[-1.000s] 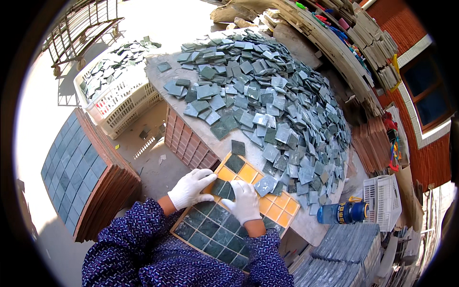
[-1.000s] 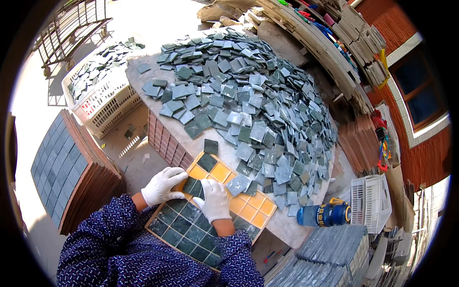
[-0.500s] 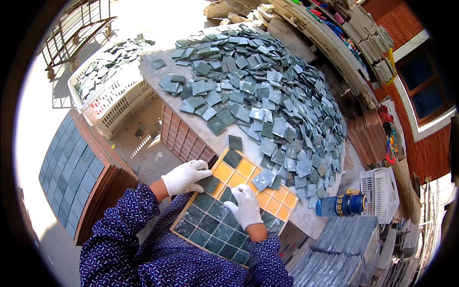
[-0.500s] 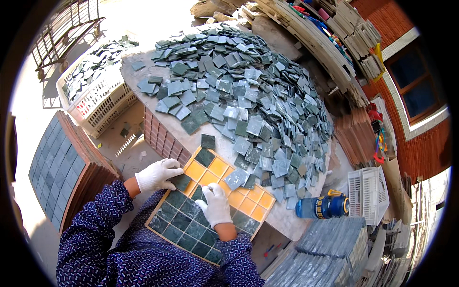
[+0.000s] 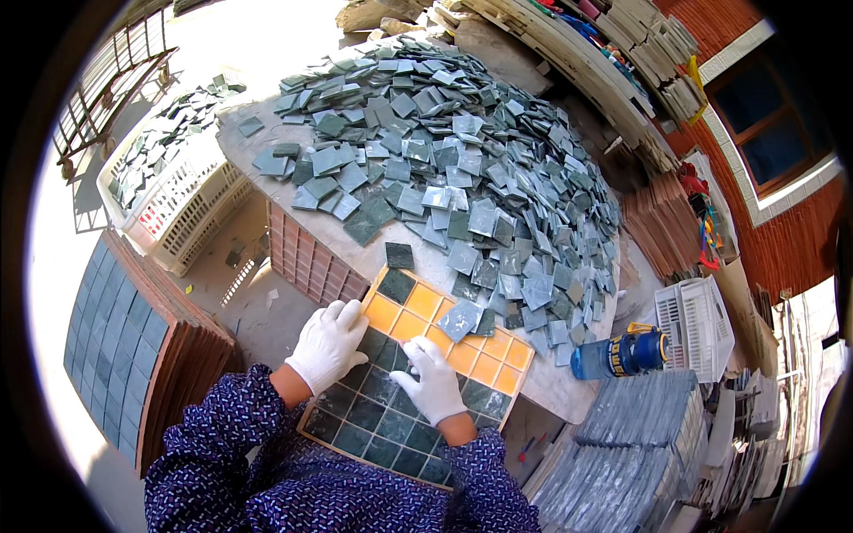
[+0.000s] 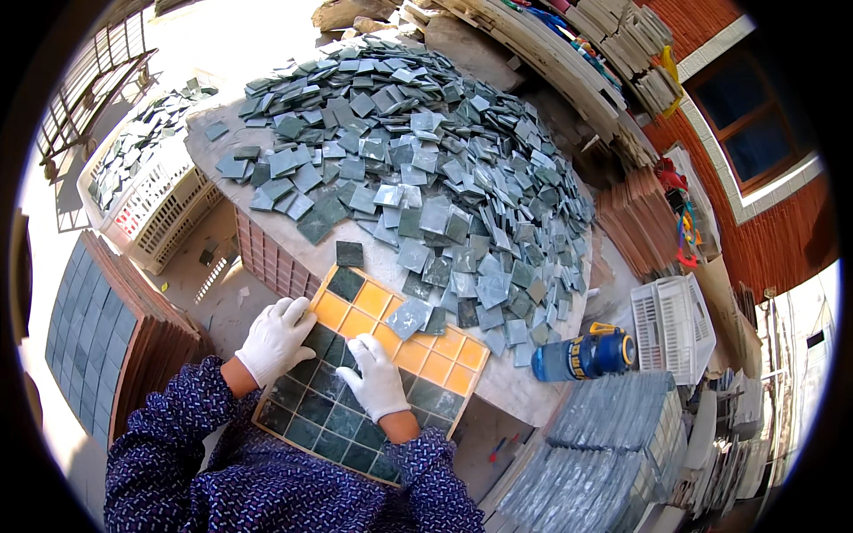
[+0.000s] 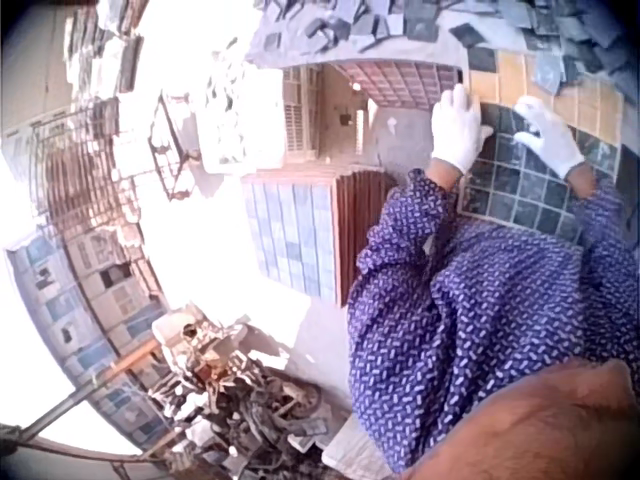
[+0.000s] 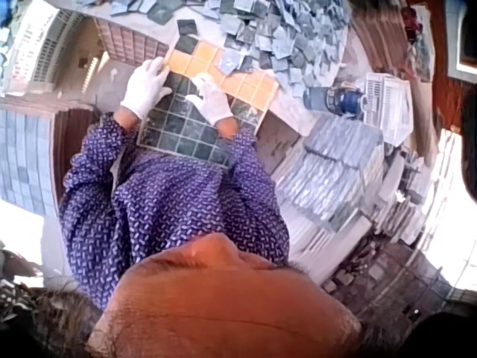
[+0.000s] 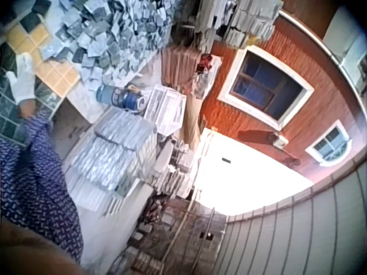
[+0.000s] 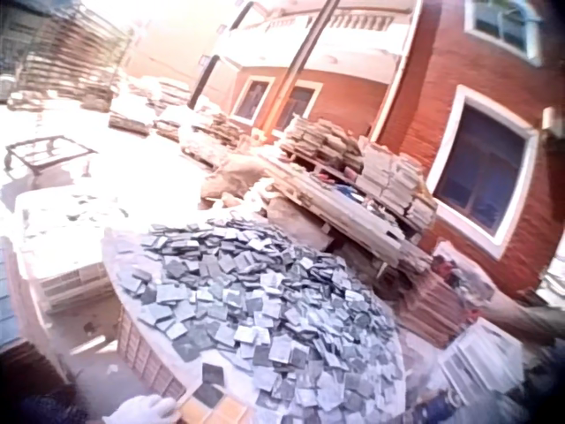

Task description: The person arranges small square tiles onto a yellow grid board. They pick tiles from a large pile and place them one by one into the grid cells, filling the board. The person then flips the board and continues arranging tiles on the other side.

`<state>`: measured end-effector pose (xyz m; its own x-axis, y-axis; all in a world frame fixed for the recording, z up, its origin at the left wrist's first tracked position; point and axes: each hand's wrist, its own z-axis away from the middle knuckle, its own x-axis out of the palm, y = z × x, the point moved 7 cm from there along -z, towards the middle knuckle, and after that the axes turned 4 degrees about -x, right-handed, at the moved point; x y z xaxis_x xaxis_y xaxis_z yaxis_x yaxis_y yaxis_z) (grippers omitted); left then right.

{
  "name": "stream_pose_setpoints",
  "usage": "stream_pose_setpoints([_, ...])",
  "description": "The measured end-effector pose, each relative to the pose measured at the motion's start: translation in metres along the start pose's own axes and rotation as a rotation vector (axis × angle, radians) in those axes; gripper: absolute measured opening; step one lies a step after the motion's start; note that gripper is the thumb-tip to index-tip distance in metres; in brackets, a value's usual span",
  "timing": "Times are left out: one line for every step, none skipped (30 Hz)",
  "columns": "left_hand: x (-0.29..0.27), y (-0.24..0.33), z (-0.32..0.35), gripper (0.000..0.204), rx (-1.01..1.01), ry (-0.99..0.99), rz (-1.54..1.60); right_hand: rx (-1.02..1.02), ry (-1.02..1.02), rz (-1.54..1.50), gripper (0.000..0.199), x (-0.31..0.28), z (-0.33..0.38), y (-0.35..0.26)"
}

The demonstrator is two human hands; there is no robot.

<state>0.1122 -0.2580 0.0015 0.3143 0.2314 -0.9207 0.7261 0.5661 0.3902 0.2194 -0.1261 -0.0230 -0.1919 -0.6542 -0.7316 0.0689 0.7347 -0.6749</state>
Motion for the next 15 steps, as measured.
stream_pose_setpoints([-0.002,0.015,-0.001,0.061,0.136,0.072,-0.008,-0.026,0.115,0.115,0.055,-0.016,-0.001,0.002])
stream_pose_setpoints([-0.003,0.025,0.004,0.064,0.255,0.139,-0.021,-0.059,0.219,0.217,0.056,-0.033,-0.003,0.003])
stream_pose_setpoints([-0.003,0.035,0.01,0.066,0.375,0.204,-0.036,-0.092,0.325,0.317,0.058,-0.049,-0.006,0.001])
stream_pose_setpoints([0.015,0.04,0.013,0.07,0.414,0.083,-0.032,-0.018,0.306,0.387,0.062,-0.057,-0.013,0.006])
stream_pose_setpoints([0.025,0.043,0.011,0.07,0.408,0.043,-0.065,0.063,0.298,0.471,0.066,-0.07,-0.017,0.01])
stream_pose_setpoints([0.029,0.037,0.009,0.071,0.391,0.088,-0.063,0.085,0.262,0.523,0.063,-0.073,-0.021,0.018])
stream_pose_setpoints([0.03,0.031,0.009,0.071,0.372,0.133,-0.061,0.067,0.22,0.511,0.062,-0.069,-0.023,0.028])
stream_pose_setpoints([0.033,0.032,0.011,0.072,0.356,0.114,-0.054,0.05,0.177,0.503,0.061,-0.066,-0.025,0.035])
stream_pose_setpoints([0.033,0.03,0.012,0.072,0.321,0.115,-0.042,0.033,0.133,0.495,0.06,-0.064,-0.025,0.041])
stream_pose_setpoints([0.033,0.028,0.013,0.072,0.285,0.116,-0.03,-0.011,0.166,0.478,0.049,-0.068,-0.023,0.044])
stream_pose_setpoints([0.032,0.023,0.015,0.071,0.24,0.12,-0.024,-0.032,0.196,0.455,0.045,-0.07,-0.022,0.045])
stream_pose_setpoints([0.033,0.02,0.019,0.072,0.2,0.11,-0.031,-0.052,0.226,0.432,0.04,-0.071,-0.02,0.047])
stream_pose_setpoints([0.032,0.019,0.02,0.073,0.181,0.127,-0.04,-0.073,0.255,0.408,0.035,-0.073,-0.019,0.049])
stream_pose_setpoints([0.032,0.016,0.023,0.073,0.163,0.137,-0.054,-0.047,0.273,0.347,0.032,-0.073,-0.022,0.046])
stream_pose_setpoints([0.032,0.014,0.027,0.074,0.144,0.147,-0.068,-0.021,0.291,0.286,0.028,-0.072,-0.026,0.044])
